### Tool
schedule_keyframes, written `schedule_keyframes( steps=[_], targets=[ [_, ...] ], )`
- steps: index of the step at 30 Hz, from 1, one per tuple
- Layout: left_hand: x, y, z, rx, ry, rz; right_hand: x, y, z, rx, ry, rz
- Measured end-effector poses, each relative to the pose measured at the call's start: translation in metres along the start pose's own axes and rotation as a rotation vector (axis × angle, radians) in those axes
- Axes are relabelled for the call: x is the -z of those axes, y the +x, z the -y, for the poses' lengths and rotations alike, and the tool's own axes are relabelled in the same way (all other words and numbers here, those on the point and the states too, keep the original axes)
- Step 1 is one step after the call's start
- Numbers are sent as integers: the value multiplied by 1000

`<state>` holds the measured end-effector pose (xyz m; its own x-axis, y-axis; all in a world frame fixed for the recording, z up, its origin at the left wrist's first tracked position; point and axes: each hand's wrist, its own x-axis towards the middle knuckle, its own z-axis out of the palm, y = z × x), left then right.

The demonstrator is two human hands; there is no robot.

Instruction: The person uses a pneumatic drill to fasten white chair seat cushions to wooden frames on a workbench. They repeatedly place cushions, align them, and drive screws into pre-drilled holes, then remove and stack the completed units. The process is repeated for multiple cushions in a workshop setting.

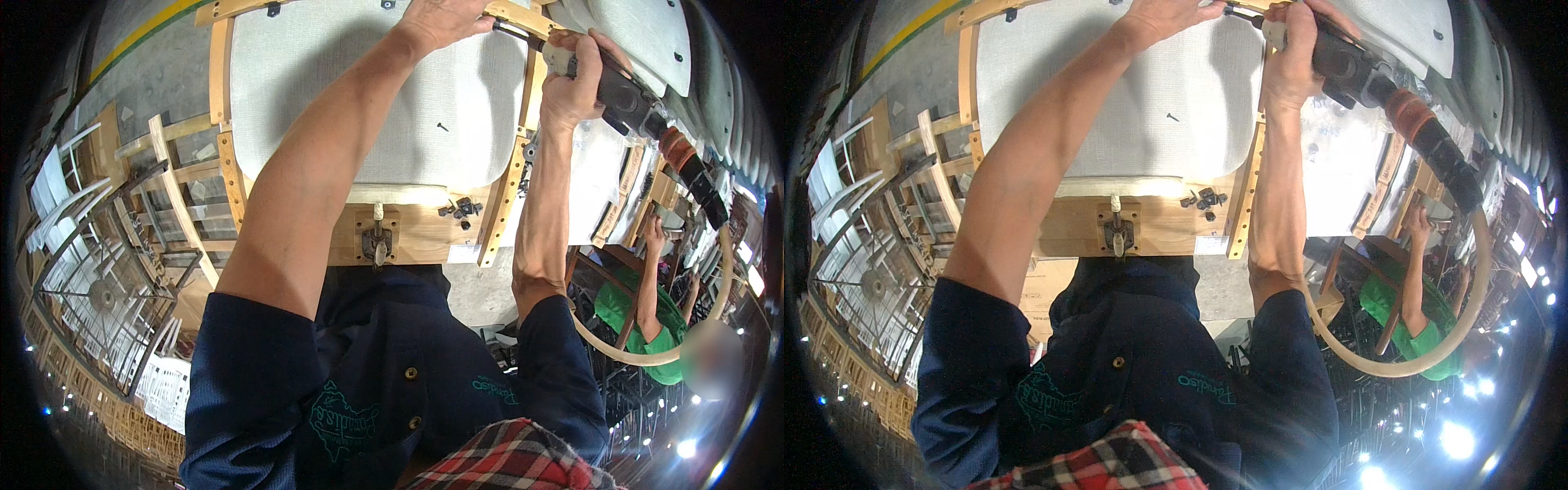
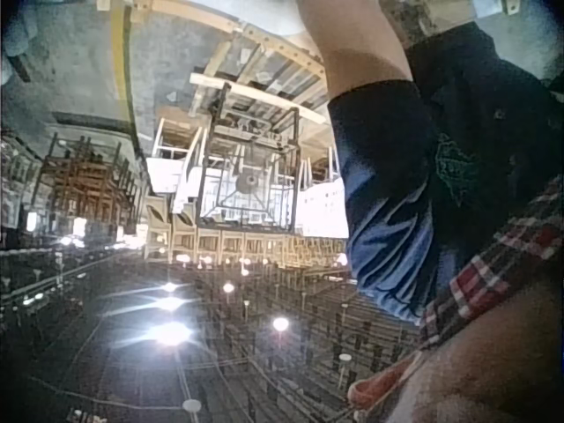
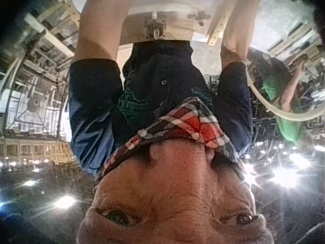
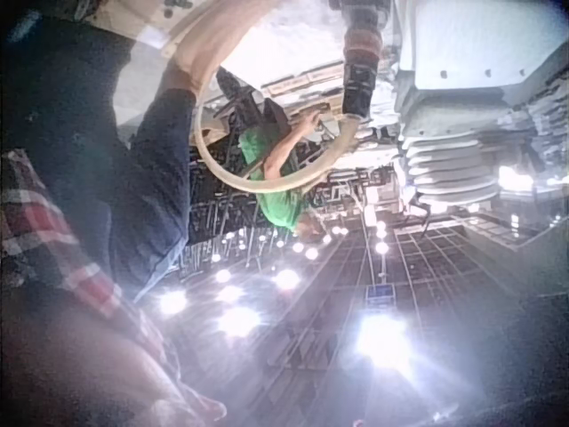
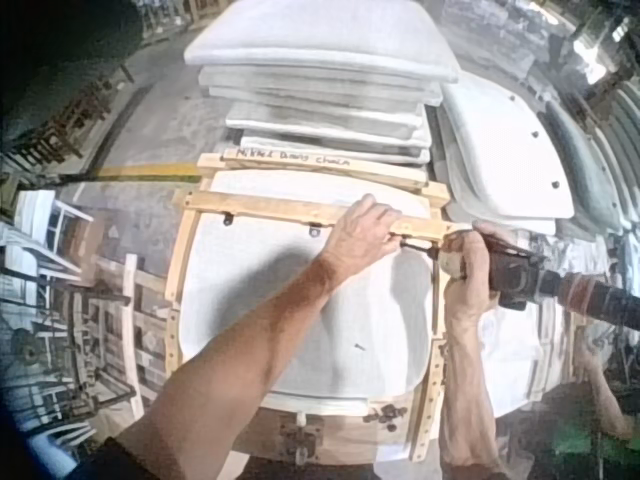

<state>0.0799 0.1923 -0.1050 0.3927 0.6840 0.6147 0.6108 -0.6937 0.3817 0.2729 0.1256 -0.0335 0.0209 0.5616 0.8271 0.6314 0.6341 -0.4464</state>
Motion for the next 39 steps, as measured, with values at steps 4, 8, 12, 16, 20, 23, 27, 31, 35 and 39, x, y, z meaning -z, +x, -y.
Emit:
schedule_keyframes(
  steps=[4, 8, 12, 16, 20, 23, 27, 31, 35, 39],
  targets=[
    [-3, 1, -1, 6, 1, 26, -13, 8, 16, -328, 350, -82],
    [-1, -1, -1, -15, 35, 62, -29, 16, 20, -397, 354, -38],
    [7, 5, -4, 33, 31, 161, -42, 37, 31, -669, 504, -108],
    [1, 1, 2, 63, -13, 191, -54, 51, 48, -654, 201, -13],
    [-3, 1, 3, 3, 19, 156, -54, 47, 35, -551, 218, -16],
    [1, 3, -2, 62, 3, 213, -66, 45, 15, -182, -163, -87],
    [2, 2, -1, 71, -26, 184, -49, 37, -1, -149, -30, 66],
    [1, 3, 0, 71, -67, 156, -52, 43, 26, -512, 308, -19],
    [2, 3, -1, 80, -72, 141, -53, 45, 29, -589, 327, -55],
    [3, 3, -1, 80, -102, 108, -49, 44, 23, -539, 301, -6]
  ],
)
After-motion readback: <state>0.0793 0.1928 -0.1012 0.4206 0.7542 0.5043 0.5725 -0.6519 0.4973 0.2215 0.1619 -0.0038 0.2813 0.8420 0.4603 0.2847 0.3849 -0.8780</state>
